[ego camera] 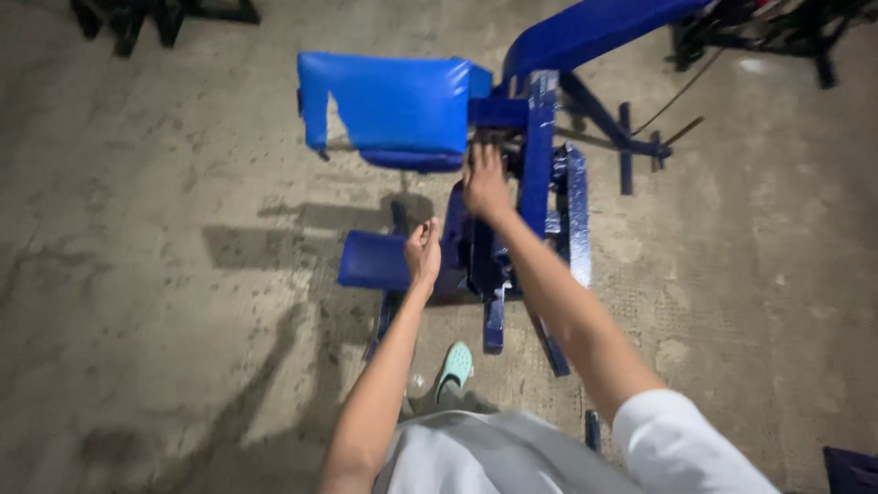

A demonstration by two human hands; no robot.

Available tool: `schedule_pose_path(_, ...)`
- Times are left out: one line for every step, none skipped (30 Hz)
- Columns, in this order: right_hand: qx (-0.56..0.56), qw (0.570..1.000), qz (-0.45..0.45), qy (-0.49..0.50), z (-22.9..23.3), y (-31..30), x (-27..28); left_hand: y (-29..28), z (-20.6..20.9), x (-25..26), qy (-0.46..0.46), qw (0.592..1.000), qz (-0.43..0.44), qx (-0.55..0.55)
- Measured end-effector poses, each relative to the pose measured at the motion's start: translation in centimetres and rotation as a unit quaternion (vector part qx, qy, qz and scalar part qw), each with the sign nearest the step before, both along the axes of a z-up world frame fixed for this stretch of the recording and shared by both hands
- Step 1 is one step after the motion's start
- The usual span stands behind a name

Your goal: Wiping down gym equipment with a towel.

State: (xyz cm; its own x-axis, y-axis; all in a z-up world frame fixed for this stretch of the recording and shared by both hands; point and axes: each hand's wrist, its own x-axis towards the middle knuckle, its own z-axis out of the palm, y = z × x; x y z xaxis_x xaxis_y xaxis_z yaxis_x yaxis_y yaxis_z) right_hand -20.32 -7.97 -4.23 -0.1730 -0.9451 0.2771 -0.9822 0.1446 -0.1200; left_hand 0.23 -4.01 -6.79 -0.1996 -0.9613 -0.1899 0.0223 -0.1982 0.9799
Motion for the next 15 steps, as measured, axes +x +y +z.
schedule_pose_path(0.006, 1.0, 0.007, -0.006, -0.1, -1.0, -0.2, 0.5, -0.7, 0.9, -0.006, 1.0, 0.007, 0.006)
schedule_pose_path(-0.005, 1.0, -0.006, 0.016, 0.0, -1.8, -0.7, 1.0, -1.4, 1.7, -0.035, 0.999, -0.003, 0.013)
schedule_pose_path(-0.015, 0.999, -0.018, 0.037, 0.0, -2.6, -1.0, 1.6, -2.0, 2.5, -0.063, 0.998, -0.014, 0.022)
schedule_pose_path(-0.014, 0.999, -0.018, 0.037, 1.1, -2.5, -0.9, 1.7, -2.6, 2.7, -0.063, 0.998, -0.014, 0.023)
schedule_pose_path(-0.02, 0.997, -0.045, -0.057, 2.3, -2.4, -0.7, 1.9, -3.2, 3.1, -0.051, 0.999, -0.011, 0.014)
schedule_pose_path(-0.027, 0.986, -0.073, -0.151, 3.3, -2.1, -0.3, 2.2, -3.8, 3.6, -0.04, 0.999, -0.009, 0.004)
schedule_pose_path(-0.025, 0.985, -0.075, -0.152, 2.9, -1.7, -0.2, 2.6, -2.8, 3.7, -0.041, 0.999, -0.011, 0.006)
schedule_pose_path(0.006, 0.977, -0.09, -0.192, 2.6, -1.5, -0.2, 2.8, -1.7, 3.6, -0.057, 0.998, 0.001, 0.015)
schedule_pose_path(0.039, 0.966, -0.104, -0.232, 2.5, -1.3, -0.2, 2.9, -0.5, 3.6, -0.073, 0.997, 0.012, 0.025)
schedule_pose_path(0.034, 0.966, -0.107, -0.231, 1.5, -0.5, 0.0, 2.8, -0.2, 3.0, -0.072, 0.997, 0.008, 0.021)
schedule_pose_path(-0.013, 0.979, -0.078, -0.187, 0.5, 0.2, 0.3, 2.7, 0.2, 2.5, -0.046, 0.999, 0.004, -0.017)
schedule_pose_path(-0.062, 0.987, -0.052, -0.141, -0.5, 1.0, 0.3, 2.5, 0.7, 1.7, -0.018, 0.998, -0.006, -0.055)
schedule_pose_path(-0.068, 0.986, -0.06, -0.139, -0.3, 2.4, 1.6, 2.1, 1.5, 1.1, -0.015, 0.998, -0.014, -0.06)
schedule_pose_path(-0.096, 0.992, -0.02, -0.084, 0.0, 4.4, 2.5, 2.1, 2.3, 0.3, -0.025, 0.997, -0.017, -0.067)
schedule_pose_path(-0.123, 0.992, 0.02, -0.028, 0.2, 6.2, 3.6, 2.1, 3.2, -0.6, -0.035, 0.996, -0.02, -0.075)
